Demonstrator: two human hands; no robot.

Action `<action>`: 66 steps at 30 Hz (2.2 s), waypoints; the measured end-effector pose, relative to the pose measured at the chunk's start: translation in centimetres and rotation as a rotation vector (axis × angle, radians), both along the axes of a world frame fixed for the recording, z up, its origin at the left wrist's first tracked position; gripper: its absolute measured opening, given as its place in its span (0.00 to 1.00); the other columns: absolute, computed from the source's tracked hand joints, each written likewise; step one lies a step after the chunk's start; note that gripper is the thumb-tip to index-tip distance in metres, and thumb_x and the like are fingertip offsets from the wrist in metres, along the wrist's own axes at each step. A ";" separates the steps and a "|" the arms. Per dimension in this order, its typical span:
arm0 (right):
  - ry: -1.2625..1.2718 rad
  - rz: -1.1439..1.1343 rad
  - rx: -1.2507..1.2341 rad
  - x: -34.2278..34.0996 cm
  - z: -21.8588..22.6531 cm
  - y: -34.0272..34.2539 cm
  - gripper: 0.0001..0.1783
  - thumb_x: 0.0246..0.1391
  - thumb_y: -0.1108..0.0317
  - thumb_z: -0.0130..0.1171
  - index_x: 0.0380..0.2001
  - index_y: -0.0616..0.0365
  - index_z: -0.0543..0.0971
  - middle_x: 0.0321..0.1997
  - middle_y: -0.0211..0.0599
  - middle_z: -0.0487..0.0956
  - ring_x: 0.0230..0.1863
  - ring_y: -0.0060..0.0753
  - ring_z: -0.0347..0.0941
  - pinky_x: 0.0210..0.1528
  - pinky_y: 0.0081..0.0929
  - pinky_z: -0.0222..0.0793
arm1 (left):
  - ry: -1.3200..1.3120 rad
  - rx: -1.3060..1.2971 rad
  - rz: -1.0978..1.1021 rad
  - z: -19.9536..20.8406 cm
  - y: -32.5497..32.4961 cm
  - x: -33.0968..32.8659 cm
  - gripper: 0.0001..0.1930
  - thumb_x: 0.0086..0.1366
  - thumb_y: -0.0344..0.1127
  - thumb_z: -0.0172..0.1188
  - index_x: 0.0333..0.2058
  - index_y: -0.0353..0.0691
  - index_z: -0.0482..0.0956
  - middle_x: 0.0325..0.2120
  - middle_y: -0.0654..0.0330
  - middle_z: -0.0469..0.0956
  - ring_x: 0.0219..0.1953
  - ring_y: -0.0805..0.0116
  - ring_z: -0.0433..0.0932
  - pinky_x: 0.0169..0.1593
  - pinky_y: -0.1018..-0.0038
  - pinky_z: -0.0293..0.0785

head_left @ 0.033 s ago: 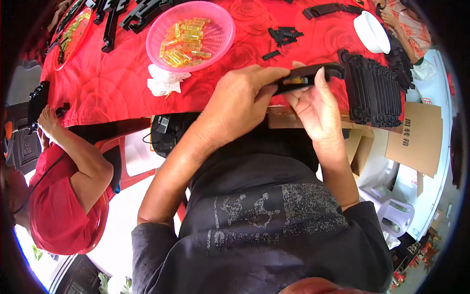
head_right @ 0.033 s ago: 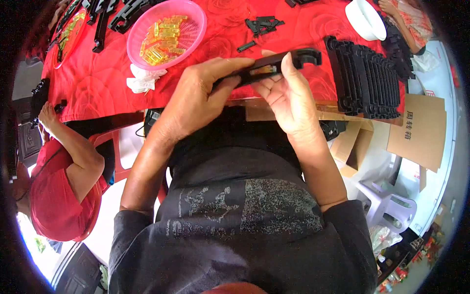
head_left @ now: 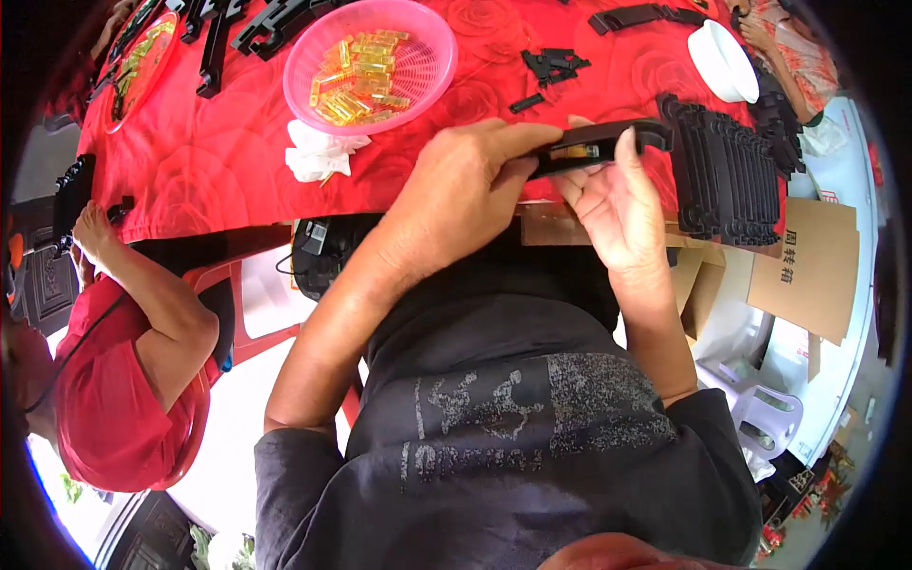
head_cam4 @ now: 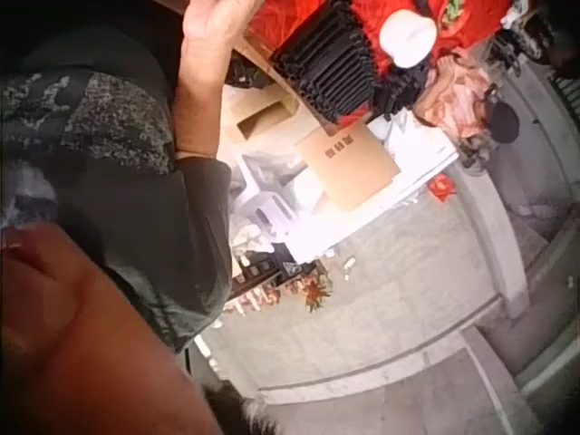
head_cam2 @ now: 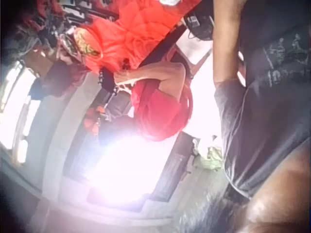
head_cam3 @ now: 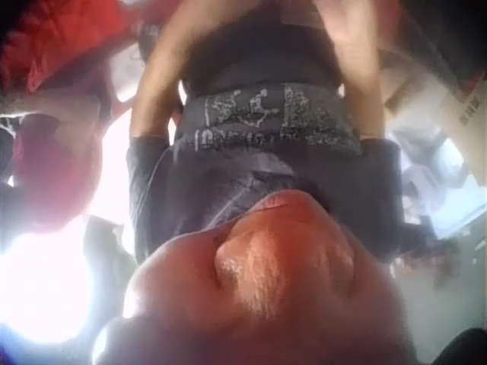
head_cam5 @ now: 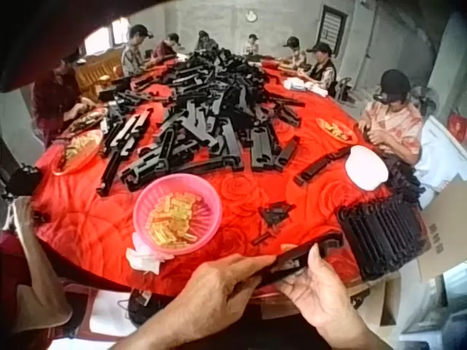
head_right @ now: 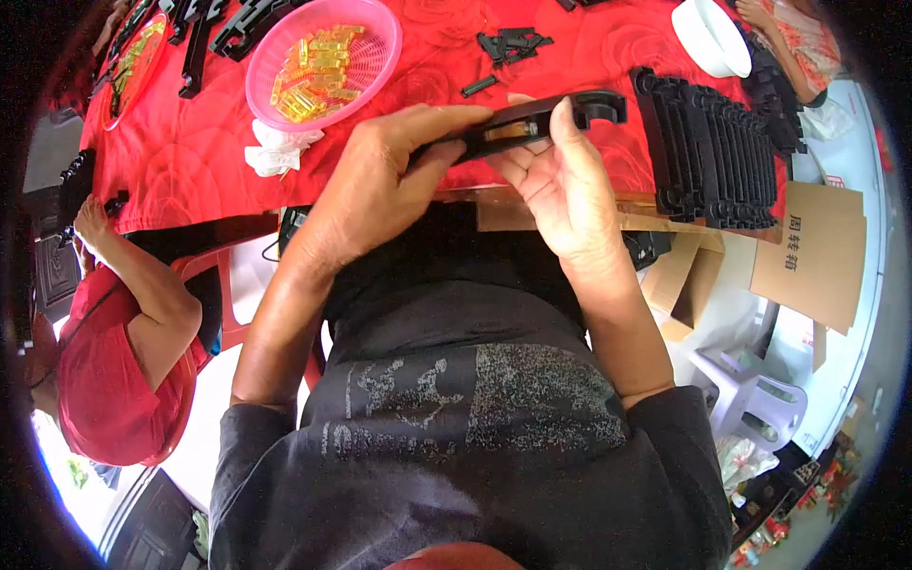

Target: The person picks a level vial from a basket and inserts it into a black plastic housing, pressing it firmly into place by hand.

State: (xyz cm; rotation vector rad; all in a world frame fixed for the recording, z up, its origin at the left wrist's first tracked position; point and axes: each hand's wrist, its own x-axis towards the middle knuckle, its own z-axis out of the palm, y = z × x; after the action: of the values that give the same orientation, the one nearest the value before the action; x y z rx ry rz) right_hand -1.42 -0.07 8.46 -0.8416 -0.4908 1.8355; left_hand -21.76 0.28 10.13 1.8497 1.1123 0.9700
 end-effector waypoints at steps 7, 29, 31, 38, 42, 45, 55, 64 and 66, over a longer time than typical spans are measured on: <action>0.126 0.044 -0.043 2.1 -4.6 -2.9 0.35 0.64 0.43 0.48 0.53 0.70 0.69 0.52 0.59 0.75 0.57 0.51 0.72 0.64 0.49 0.65 | 0.059 0.079 -0.040 -4.9 -1.8 0.0 0.15 0.61 0.23 0.57 0.47 0.35 0.80 0.34 0.51 0.83 0.38 0.70 0.81 0.42 0.74 0.75; -0.054 -0.159 0.154 4.4 -5.1 -2.2 0.24 0.64 0.50 0.54 0.48 0.63 0.74 0.47 0.49 0.79 0.52 0.43 0.76 0.60 0.43 0.71 | -0.005 0.511 0.489 -6.1 -2.9 6.5 0.11 0.50 0.26 0.70 0.34 0.37 0.81 0.29 0.55 0.77 0.30 0.60 0.77 0.34 0.67 0.73; -0.053 -0.188 0.165 3.9 -4.8 -2.5 0.22 0.64 0.52 0.55 0.46 0.63 0.75 0.46 0.47 0.79 0.52 0.42 0.77 0.59 0.43 0.72 | -0.170 0.151 0.404 -5.5 -4.1 7.7 0.11 0.52 0.28 0.68 0.36 0.37 0.81 0.24 0.55 0.77 0.23 0.61 0.76 0.28 0.68 0.73; -0.106 -0.224 0.214 1.8 -4.1 -3.9 0.19 0.64 0.57 0.55 0.49 0.60 0.75 0.45 0.37 0.78 0.47 0.29 0.76 0.53 0.30 0.74 | -0.011 0.034 0.455 -4.2 -4.0 8.4 0.18 0.54 0.34 0.72 0.40 0.28 0.81 0.15 0.62 0.75 0.17 0.80 0.71 0.22 0.79 0.67; -0.135 -0.219 0.287 1.5 -4.5 -4.3 0.23 0.65 0.53 0.53 0.54 0.60 0.72 0.48 0.36 0.77 0.47 0.27 0.74 0.52 0.27 0.72 | -0.163 -0.081 0.478 -4.3 -3.6 8.7 0.19 0.55 0.35 0.72 0.41 0.28 0.79 0.15 0.65 0.74 0.18 0.82 0.70 0.21 0.80 0.66; -0.248 -0.188 0.305 1.5 -4.4 -4.3 0.33 0.64 0.43 0.50 0.57 0.62 0.69 0.53 0.41 0.76 0.50 0.33 0.74 0.57 0.33 0.69 | -0.197 -0.052 0.463 -4.8 -3.6 8.8 0.21 0.56 0.33 0.71 0.44 0.28 0.76 0.16 0.66 0.74 0.20 0.83 0.70 0.22 0.82 0.66; 0.191 -0.173 0.205 2.1 -2.5 -4.1 0.62 0.48 0.18 0.39 0.66 0.68 0.58 0.59 0.53 0.70 0.59 0.45 0.67 0.63 0.42 0.61 | -0.380 0.079 0.414 -6.0 -2.8 9.0 0.25 0.50 0.33 0.73 0.43 0.30 0.71 0.22 0.54 0.79 0.23 0.66 0.81 0.28 0.72 0.76; -0.176 -0.251 0.338 0.0 -2.5 -5.2 0.50 0.60 0.29 0.37 0.65 0.67 0.60 0.51 0.48 0.76 0.51 0.39 0.72 0.56 0.35 0.67 | -0.489 -0.032 0.357 -6.2 -3.9 7.6 0.25 0.51 0.33 0.72 0.45 0.29 0.71 0.26 0.51 0.81 0.28 0.65 0.83 0.32 0.72 0.78; -0.254 -0.259 0.402 -0.2 -3.0 -5.5 0.48 0.62 0.30 0.37 0.65 0.67 0.60 0.52 0.47 0.76 0.52 0.37 0.72 0.55 0.33 0.67 | -0.536 -0.093 0.334 -5.9 -4.2 7.2 0.25 0.52 0.32 0.71 0.45 0.29 0.71 0.26 0.51 0.81 0.28 0.66 0.83 0.32 0.73 0.78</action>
State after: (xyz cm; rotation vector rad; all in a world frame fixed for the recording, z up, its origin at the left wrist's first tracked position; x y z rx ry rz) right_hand -1.64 -5.52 5.43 -0.8185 -0.8388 1.3388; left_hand -14.57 -3.88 4.21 1.2349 1.1152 1.4706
